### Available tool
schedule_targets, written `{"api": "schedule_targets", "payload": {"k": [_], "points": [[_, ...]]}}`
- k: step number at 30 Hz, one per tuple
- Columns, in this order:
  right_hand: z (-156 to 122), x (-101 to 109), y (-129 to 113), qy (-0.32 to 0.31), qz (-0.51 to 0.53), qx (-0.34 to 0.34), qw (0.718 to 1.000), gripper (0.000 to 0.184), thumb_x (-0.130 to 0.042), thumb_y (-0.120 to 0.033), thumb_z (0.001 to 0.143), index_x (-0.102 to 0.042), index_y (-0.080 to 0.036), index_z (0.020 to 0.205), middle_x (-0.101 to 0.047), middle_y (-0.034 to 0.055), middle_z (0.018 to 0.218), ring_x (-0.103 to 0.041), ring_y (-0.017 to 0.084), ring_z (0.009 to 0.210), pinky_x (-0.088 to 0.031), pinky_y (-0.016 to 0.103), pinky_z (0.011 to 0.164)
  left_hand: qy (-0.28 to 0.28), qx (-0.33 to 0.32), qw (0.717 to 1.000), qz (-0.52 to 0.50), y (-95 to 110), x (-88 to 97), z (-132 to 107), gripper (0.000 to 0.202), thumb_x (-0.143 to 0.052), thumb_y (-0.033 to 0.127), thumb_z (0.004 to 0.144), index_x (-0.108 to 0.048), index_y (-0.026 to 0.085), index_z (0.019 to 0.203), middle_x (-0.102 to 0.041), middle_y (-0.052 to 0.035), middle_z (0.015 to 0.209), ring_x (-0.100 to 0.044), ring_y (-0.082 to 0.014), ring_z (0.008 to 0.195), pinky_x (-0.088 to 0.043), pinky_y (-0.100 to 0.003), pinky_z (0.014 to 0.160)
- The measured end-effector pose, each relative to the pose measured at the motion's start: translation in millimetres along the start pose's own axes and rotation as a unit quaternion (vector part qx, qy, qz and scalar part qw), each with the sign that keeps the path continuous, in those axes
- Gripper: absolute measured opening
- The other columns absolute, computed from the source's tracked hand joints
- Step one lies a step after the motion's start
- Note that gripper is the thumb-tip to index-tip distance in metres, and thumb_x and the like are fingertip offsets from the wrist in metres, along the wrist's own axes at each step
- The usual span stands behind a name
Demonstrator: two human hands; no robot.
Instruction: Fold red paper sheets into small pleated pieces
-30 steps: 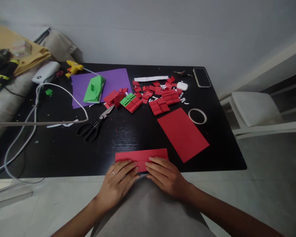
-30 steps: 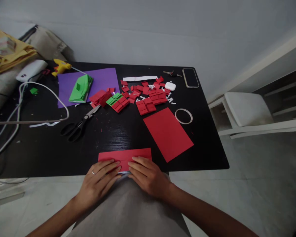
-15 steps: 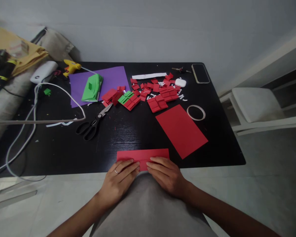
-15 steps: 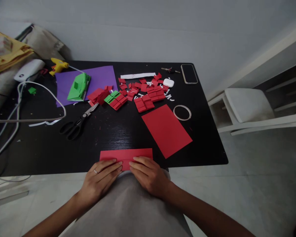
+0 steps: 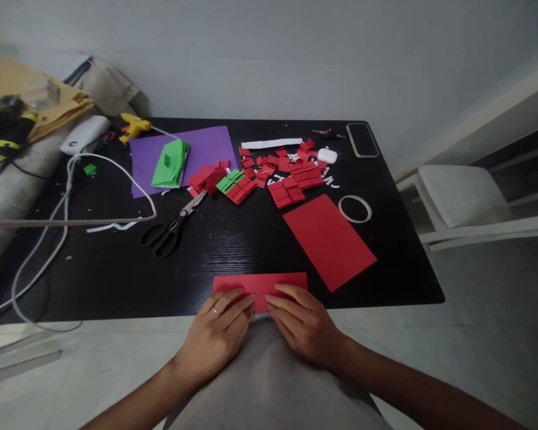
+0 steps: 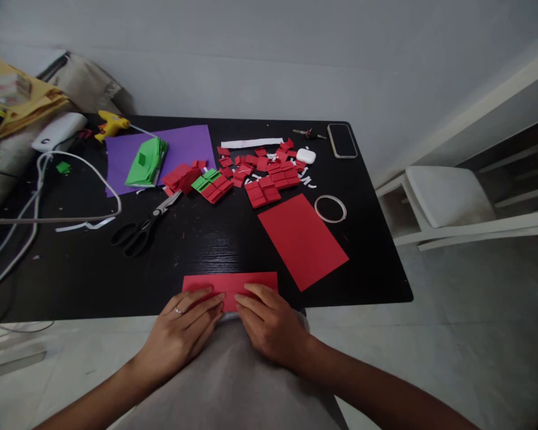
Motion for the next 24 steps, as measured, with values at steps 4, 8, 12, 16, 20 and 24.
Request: {"api": "schedule_targets", "payload": {"k": [4,8,12,16,20,24], "points": [[5.5,2.2,-0.4,-0.015,-0.021,0.000,1.000,0.021,-0.065,-0.014,0.100,-0.079,-0.013,0.115,-0.082,0.0091,0.116,-0.074,0.028,0.111,-0.066,0.041,0.095,-0.008,0.019,1.000,0.009,0.0,1.7,1.5,0.018,-0.063,0.017,0.101,-0.077,0.015,0.112,-0.082,-0.0075,0.116,-0.073,-0.0282,0.112,-0.054,-0.044,0.097],[21.4,0.3,7.7,-0.014,-0.034,-0.002,0.999,0.021,-0.063,-0.016,0.101,-0.079,-0.012,0.115,-0.082,0.0098,0.118,-0.073,0.028,0.112,-0.065,0.042,0.098,-0.016,0.026,0.999,0.024,-10.3,1.4,15.2,0.021,-0.062,0.020,0.102,-0.076,0.012,0.116,-0.081,-0.0106,0.118,-0.073,-0.0310,0.114,-0.055,-0.046,0.097],[38.6,-3.1,18.2,-0.029,-0.058,0.007,0.998,0.023,-0.059,-0.013,0.103,-0.079,-0.010,0.115,-0.081,0.0116,0.119,-0.073,0.028,0.114,-0.064,0.043,0.103,-0.016,0.018,0.998,0.055,-21.4,-1.9,28.4,0.023,-0.059,0.020,0.103,-0.077,0.010,0.115,-0.081,-0.0128,0.116,-0.074,-0.0328,0.113,-0.058,-0.048,0.094],[40.7,-6.0,23.8,-0.049,-0.053,0.007,0.997,0.026,-0.058,-0.011,0.103,-0.078,-0.012,0.119,-0.080,0.0125,0.123,-0.073,0.027,0.116,-0.063,0.042,0.106,-0.020,0.023,0.997,0.066,-22.1,-7.7,26.2,0.026,-0.054,0.016,0.104,-0.075,0.010,0.118,-0.079,-0.0144,0.124,-0.073,-0.0314,0.117,-0.061,-0.046,0.097],[35.8,-9.1,25.0,-0.052,-0.049,0.004,0.997,0.026,-0.058,-0.011,0.103,-0.078,-0.014,0.120,-0.079,0.0114,0.125,-0.074,0.025,0.117,-0.063,0.041,0.106,-0.023,0.035,0.997,0.068,-18.0,-12.0,19.9,0.028,-0.053,0.013,0.103,-0.074,0.012,0.122,-0.076,-0.0140,0.133,-0.072,-0.0307,0.123,-0.061,-0.045,0.101],[34.7,-11.8,22.6,-0.055,-0.067,-0.007,0.996,0.026,-0.057,-0.009,0.102,-0.077,-0.013,0.119,-0.077,0.0131,0.131,-0.072,0.027,0.120,-0.062,0.043,0.105,-0.025,0.038,0.995,0.084,-14.6,-14.5,20.5,0.027,-0.052,0.015,0.104,-0.072,0.011,0.123,-0.073,-0.0165,0.137,-0.072,-0.0318,0.124,-0.060,-0.046,0.102]]}}
Point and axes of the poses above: each hand's wrist, its own z-axis towards the middle knuckle, its own x-axis out of the back of the hand, y = z × x, the point moved 1 cm from there along z, towards the middle knuckle
